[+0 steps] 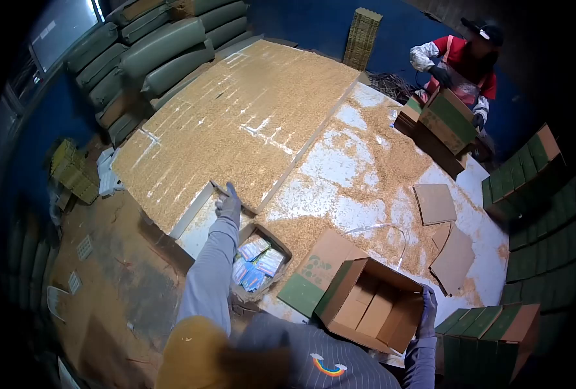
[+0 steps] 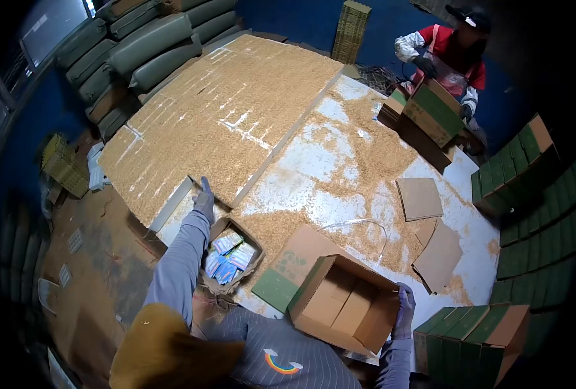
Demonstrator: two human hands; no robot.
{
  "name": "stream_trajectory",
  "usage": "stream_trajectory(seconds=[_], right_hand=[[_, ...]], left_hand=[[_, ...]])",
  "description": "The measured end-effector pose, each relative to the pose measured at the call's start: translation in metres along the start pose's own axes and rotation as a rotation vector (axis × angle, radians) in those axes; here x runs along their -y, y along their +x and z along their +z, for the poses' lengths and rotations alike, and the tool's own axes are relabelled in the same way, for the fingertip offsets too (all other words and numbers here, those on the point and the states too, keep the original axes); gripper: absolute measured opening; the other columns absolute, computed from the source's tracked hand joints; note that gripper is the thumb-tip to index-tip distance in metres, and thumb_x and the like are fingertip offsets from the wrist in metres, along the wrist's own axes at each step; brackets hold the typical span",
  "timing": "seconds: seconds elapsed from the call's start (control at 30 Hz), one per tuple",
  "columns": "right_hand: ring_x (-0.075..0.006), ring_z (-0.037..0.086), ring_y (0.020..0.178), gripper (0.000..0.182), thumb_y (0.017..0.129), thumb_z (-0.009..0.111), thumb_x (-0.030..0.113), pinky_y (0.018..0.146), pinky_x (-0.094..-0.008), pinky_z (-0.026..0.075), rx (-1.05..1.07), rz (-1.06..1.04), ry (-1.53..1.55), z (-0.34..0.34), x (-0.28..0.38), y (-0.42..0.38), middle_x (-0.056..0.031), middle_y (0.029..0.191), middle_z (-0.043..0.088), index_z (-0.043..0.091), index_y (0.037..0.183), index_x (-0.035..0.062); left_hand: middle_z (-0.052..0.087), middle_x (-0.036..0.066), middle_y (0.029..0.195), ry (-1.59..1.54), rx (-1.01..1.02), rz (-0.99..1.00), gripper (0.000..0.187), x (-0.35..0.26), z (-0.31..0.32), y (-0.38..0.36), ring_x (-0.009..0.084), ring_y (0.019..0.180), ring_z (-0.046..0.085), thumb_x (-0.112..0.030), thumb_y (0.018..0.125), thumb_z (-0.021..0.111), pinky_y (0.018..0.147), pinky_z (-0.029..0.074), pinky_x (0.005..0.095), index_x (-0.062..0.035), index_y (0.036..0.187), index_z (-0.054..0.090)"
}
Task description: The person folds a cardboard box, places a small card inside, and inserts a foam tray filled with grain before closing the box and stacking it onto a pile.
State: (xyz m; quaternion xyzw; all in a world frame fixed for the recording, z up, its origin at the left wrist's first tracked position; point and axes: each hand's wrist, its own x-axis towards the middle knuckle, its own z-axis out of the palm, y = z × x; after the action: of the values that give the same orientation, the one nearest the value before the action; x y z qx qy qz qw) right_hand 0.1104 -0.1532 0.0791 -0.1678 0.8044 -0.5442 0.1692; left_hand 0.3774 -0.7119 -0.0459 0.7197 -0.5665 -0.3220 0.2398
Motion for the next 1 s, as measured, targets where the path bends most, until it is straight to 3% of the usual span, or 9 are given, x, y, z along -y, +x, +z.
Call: stream_trajectory(seconds=[0.17, 0.23, 0.43, 0.57, 0.67, 0.7, 0.9, 0.97, 1.0], right_hand=[[-0.0156, 0.053, 0.104, 0.028, 0.097, 0.050, 0.023, 0.096, -0.0294, 0.038, 0.011, 0.045, 0.003, 0.000, -0.001, 0.007, -0.0059, 0.107, 0.061, 0.062, 0.109, 0.0016], [-0.0160, 0.053, 0.104, 0.027, 0.097, 0.050, 0.022, 0.096, -0.0296, 0.038, -0.006, 0.072, -0.002, 0.005, 0.003, 0.007, -0.0063, 0.106, 0.061, 0.061, 0.109, 0.0009], [-0.0170, 0.053, 0.108, 0.029, 0.098, 0.047, 0.021, 0.099, -0.0302, 0.038, 0.013, 0.076, -0.016, 0.000, -0.002, 0.009, -0.0061, 0.110, 0.061, 0.062, 0.111, 0.0003], [-0.0156, 0.055, 0.100, 0.027, 0.095, 0.052, 0.021, 0.092, -0.0295, 0.042, -0.050, 0.121, 0.047, 0.004, 0.011, -0.002, -0.0063, 0.105, 0.062, 0.062, 0.110, -0.0001], [-0.0138, 0.055, 0.097, 0.026, 0.093, 0.055, 0.017, 0.090, -0.0272, 0.042, -0.079, 0.135, 0.158, 0.004, 0.004, -0.002, -0.0052, 0.104, 0.062, 0.062, 0.111, -0.0005], [-0.0129, 0.055, 0.096, 0.025, 0.092, 0.056, 0.015, 0.089, -0.0258, 0.043, -0.075, 0.136, 0.239, 0.003, 0.000, 0.001, -0.0047, 0.104, 0.062, 0.062, 0.111, -0.0007], [-0.0161, 0.059, 0.099, 0.027, 0.093, 0.057, 0.018, 0.091, -0.0267, 0.045, 0.099, 0.111, 0.496, -0.008, -0.038, 0.050, -0.0086, 0.104, 0.064, 0.061, 0.112, -0.0012], [-0.0164, 0.059, 0.100, 0.029, 0.093, 0.056, 0.020, 0.091, -0.0271, 0.045, 0.137, 0.076, 0.528, -0.020, -0.039, 0.057, -0.0090, 0.106, 0.064, 0.061, 0.113, -0.0014], [-0.0165, 0.059, 0.101, 0.031, 0.094, 0.055, 0.021, 0.092, -0.0272, 0.045, 0.141, 0.065, 0.445, -0.029, -0.032, 0.054, -0.0092, 0.107, 0.064, 0.061, 0.113, -0.0015]], left_hand=[[0.030, 0.034, 0.144, 1.049, 0.421, 0.166, 0.058, 0.030, 0.071, 0.016, 0.0560, 0.121, 0.040, -0.007, 0.099, 0.025, 0.101, 0.027, 0.0636, -0.0174, 0.153, 0.006], [0.021, 0.033, 0.149, -0.474, -0.198, -0.028, 0.060, 0.024, 0.082, 0.010, 0.0503, 0.133, 0.029, -0.008, 0.099, 0.033, 0.112, 0.019, 0.0506, -0.0030, 0.151, 0.004], [0.017, 0.017, 0.155, -0.616, -0.063, -0.119, 0.111, -0.011, 0.023, 0.006, 0.0333, 0.141, 0.020, -0.047, 0.080, 0.070, 0.115, 0.017, 0.0405, 0.0013, 0.150, 0.000], [0.049, 0.018, 0.135, -1.263, 0.742, -0.382, 0.064, -0.049, -0.053, -0.040, 0.0306, 0.113, 0.057, -0.033, 0.089, 0.064, 0.092, 0.051, 0.0423, -0.0029, 0.139, 0.037], [0.058, 0.016, 0.124, -1.234, 0.953, -0.511, 0.051, -0.076, -0.092, -0.095, 0.0275, 0.110, 0.060, -0.029, 0.093, 0.059, 0.093, 0.051, 0.0397, 0.0002, 0.132, 0.045], [0.058, 0.016, 0.125, -0.862, 0.888, 0.099, 0.049, -0.099, -0.111, -0.141, 0.0267, 0.111, 0.059, -0.028, 0.094, 0.058, 0.093, 0.051, 0.0384, 0.0014, 0.131, 0.046], [0.053, 0.016, 0.131, -1.045, 1.431, -0.272, 0.044, -0.159, -0.079, -0.281, 0.0256, 0.119, 0.054, -0.018, 0.093, 0.059, 0.101, 0.044, 0.0354, -0.0003, 0.131, 0.048], [0.049, 0.021, 0.135, -0.472, 0.995, 1.194, 0.061, -0.143, -0.061, -0.316, 0.0317, 0.128, 0.046, 0.009, 0.076, 0.069, 0.106, 0.037, 0.0373, -0.0030, 0.132, 0.049], [0.045, 0.022, 0.138, -0.398, 0.929, 1.319, 0.067, -0.127, -0.038, -0.323, 0.0318, 0.131, 0.043, 0.011, 0.073, 0.070, 0.107, 0.036, 0.0375, -0.0039, 0.134, 0.046]])
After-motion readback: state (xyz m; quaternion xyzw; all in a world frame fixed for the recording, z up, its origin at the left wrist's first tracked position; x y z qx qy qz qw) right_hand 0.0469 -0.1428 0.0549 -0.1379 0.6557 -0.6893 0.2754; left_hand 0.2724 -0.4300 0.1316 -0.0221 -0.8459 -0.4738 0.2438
